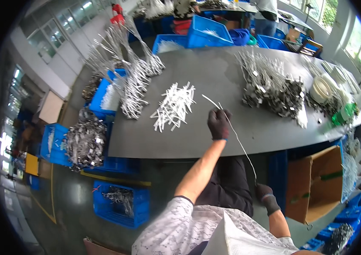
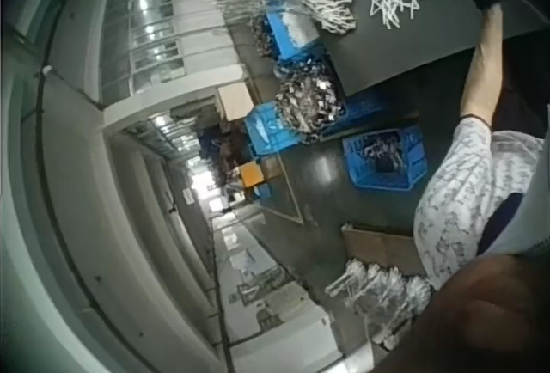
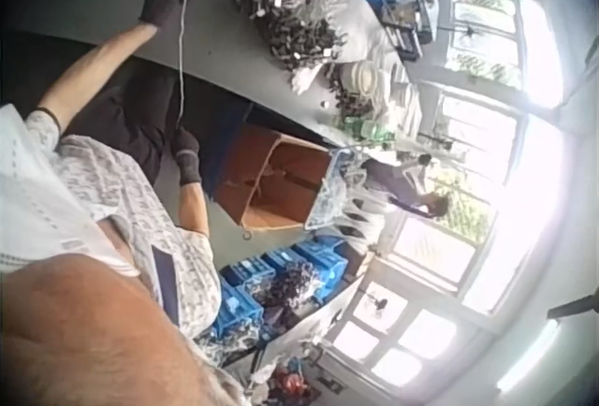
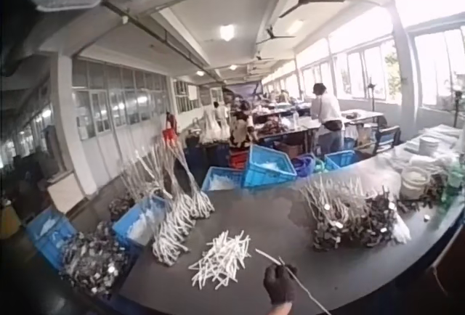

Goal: Sorting and bundling thin metal wires into organized groups on a factory workbench.

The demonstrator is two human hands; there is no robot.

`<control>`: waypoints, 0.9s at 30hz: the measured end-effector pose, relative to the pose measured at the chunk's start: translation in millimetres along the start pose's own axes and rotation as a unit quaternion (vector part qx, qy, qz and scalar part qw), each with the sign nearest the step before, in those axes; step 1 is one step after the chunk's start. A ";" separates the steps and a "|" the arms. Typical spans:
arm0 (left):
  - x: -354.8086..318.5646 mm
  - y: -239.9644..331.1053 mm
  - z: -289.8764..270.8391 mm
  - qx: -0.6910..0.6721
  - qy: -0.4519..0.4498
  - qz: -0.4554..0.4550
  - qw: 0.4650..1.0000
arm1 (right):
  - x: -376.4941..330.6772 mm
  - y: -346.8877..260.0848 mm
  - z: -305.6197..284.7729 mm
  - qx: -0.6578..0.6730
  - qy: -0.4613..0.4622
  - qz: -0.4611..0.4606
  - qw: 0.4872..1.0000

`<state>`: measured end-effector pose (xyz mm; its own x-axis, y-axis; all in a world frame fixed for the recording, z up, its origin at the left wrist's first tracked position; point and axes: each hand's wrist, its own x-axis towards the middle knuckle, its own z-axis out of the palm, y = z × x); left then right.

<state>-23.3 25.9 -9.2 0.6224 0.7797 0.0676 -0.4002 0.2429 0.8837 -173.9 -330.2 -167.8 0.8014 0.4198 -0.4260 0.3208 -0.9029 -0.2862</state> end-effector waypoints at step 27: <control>-107.1 -12.7 -37.1 0.214 -0.317 -0.157 0.910 | 91.5 -120.3 -120.3 0.742 0.086 0.061 0.662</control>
<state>-109.8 -39.3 -44.8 0.9783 0.1884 -0.0868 0.0800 0.0433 0.9959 -78.4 -194.4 -69.1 0.8622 0.2213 -0.4557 -0.4983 0.2089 -0.8414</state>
